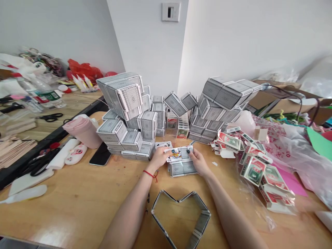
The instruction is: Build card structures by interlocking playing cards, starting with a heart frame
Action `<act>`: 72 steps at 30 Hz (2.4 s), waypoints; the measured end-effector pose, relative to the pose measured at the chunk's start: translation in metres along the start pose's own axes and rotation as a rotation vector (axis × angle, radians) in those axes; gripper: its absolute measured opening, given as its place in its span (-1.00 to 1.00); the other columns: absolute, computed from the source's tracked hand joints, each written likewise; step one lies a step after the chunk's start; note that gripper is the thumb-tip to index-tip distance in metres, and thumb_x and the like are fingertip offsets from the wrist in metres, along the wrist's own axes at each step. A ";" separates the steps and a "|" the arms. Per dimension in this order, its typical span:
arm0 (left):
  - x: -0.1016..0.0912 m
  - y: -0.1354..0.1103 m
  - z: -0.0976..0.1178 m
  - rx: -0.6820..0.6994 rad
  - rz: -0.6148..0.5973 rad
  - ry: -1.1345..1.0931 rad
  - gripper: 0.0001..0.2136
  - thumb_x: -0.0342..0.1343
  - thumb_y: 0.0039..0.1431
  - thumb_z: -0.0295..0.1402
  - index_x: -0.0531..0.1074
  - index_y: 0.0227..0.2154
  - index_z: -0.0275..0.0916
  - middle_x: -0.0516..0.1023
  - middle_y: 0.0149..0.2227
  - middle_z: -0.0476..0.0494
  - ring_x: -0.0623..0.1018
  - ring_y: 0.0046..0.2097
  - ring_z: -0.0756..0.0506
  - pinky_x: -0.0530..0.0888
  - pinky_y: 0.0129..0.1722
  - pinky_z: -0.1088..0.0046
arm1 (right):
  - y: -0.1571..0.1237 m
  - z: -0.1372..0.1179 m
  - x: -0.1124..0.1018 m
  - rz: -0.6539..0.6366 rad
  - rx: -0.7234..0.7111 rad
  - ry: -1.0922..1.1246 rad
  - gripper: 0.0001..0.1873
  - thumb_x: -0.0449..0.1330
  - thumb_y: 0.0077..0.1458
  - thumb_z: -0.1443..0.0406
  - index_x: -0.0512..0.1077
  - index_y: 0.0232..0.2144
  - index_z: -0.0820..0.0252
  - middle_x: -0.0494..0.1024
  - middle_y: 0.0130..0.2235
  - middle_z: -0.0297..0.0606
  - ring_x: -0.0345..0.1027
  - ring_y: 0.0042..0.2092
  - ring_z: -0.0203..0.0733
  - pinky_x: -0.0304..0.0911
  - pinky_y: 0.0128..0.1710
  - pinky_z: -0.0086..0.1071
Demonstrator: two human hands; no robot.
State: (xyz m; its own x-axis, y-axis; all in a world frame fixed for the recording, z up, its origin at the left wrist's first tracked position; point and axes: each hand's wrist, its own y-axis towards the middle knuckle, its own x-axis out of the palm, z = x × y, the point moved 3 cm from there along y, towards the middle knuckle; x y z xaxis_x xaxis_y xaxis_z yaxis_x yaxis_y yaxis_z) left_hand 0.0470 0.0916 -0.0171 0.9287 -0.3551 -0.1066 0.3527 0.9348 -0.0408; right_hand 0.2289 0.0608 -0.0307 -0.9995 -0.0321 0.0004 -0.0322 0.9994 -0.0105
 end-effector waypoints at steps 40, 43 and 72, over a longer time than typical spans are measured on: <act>0.003 -0.001 0.010 0.135 0.005 0.201 -0.79 0.00 0.06 -0.28 0.44 -0.42 -0.32 0.46 -0.45 -0.07 0.38 -0.40 -0.03 0.29 -0.41 0.50 | -0.003 -0.005 0.009 -0.065 0.104 0.247 -0.61 0.24 -0.16 0.08 0.32 -0.27 0.10 0.54 -0.33 -0.30 0.42 -0.35 -0.14 0.31 -0.37 -0.32; 0.005 0.000 0.009 0.115 -0.033 0.184 -0.78 0.01 0.05 -0.27 0.45 -0.41 -0.34 0.47 -0.45 -0.08 0.38 -0.41 -0.03 0.29 -0.43 0.51 | -0.004 -0.007 0.010 -0.081 0.107 0.210 -0.60 0.24 -0.16 0.07 0.32 -0.27 0.12 0.54 -0.33 -0.28 0.41 -0.32 -0.12 0.30 -0.35 -0.32; 0.014 0.003 0.004 0.047 -0.063 0.397 -0.68 -0.17 0.12 -0.22 0.18 -0.65 -0.26 0.21 -0.62 0.03 0.19 -0.53 0.03 0.09 -0.53 0.51 | -0.001 0.003 0.011 -0.042 0.160 0.292 -0.66 0.20 -0.12 0.12 0.38 -0.27 0.13 0.55 -0.33 -0.31 0.40 -0.29 -0.11 0.25 -0.30 -0.32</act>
State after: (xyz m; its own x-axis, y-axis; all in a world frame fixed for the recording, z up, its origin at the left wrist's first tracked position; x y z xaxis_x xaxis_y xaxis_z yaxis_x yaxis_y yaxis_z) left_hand 0.0612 0.0895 -0.0143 0.7923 -0.3752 -0.4810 0.4205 0.9072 -0.0151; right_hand 0.2180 0.0598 -0.0333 -0.9558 -0.0463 0.2902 -0.0965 0.9822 -0.1611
